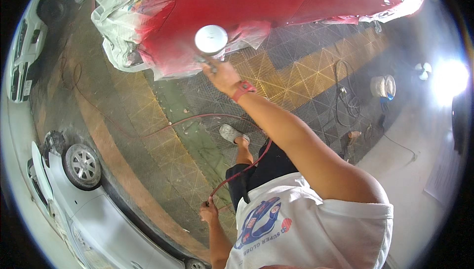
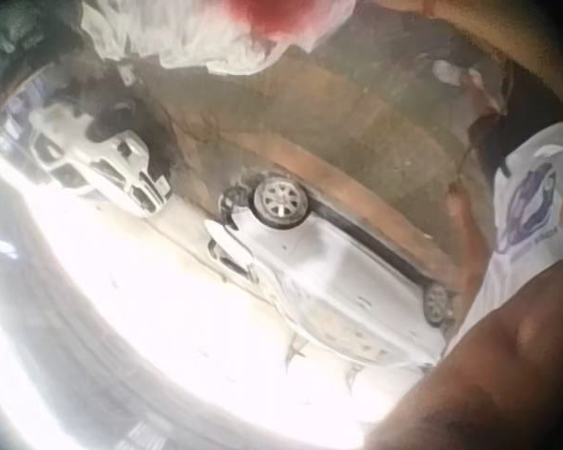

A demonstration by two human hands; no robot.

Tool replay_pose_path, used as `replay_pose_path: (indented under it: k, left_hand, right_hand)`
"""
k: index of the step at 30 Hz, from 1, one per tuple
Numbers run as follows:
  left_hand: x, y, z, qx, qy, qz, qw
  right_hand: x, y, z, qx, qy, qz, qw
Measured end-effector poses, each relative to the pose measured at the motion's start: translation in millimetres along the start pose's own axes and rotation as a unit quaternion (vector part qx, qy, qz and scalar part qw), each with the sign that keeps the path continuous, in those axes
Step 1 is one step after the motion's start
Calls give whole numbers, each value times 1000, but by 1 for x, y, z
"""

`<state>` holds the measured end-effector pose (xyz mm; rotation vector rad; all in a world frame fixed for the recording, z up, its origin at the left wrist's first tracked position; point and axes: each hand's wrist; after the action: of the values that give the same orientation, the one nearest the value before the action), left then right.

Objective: The person sits among paint cans, then stands and walks to a red car. They use a spray gun to apply red paint to the car's hood and then use a brush to spread the paint across the surface.

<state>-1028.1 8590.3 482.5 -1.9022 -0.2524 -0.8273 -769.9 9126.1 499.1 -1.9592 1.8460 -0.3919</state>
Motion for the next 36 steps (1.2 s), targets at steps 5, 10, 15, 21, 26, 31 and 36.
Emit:
replay_pose_path:
  k: [5,10,15,21,26,31,36]
  left_hand:
    - [-1,5,46,-7,59,-47,997]
    - [-4,14,88,-34,109,-40,993]
    - [16,-6,137,-84,126,-31,988]
    - [-4,-2,113,-5,80,-24,996]
    - [-13,15,68,-11,37,-9,999]
    - [-3,28,43,-2,22,-2,1000]
    - [7,24,63,-74,49,23,996]
  right_hand:
    - [23,-108,53,4,36,122,992]
    - [29,-201,149,-20,86,228,970]
    - [18,-269,176,16,159,327,931]
    - [25,-227,186,49,162,346,923]
    - [51,-110,185,11,33,264,964]
    - [46,-18,114,58,-127,215,967]
    - [44,40,104,12,-96,27,995]
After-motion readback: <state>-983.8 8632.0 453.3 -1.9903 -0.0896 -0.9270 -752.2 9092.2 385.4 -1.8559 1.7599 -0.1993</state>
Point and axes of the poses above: each hand's wrist, its own x-axis away from the middle knuckle, its own y-axis out of the palm, z = x × y, and after that the axes turned 6 degrees about -y, right-handed
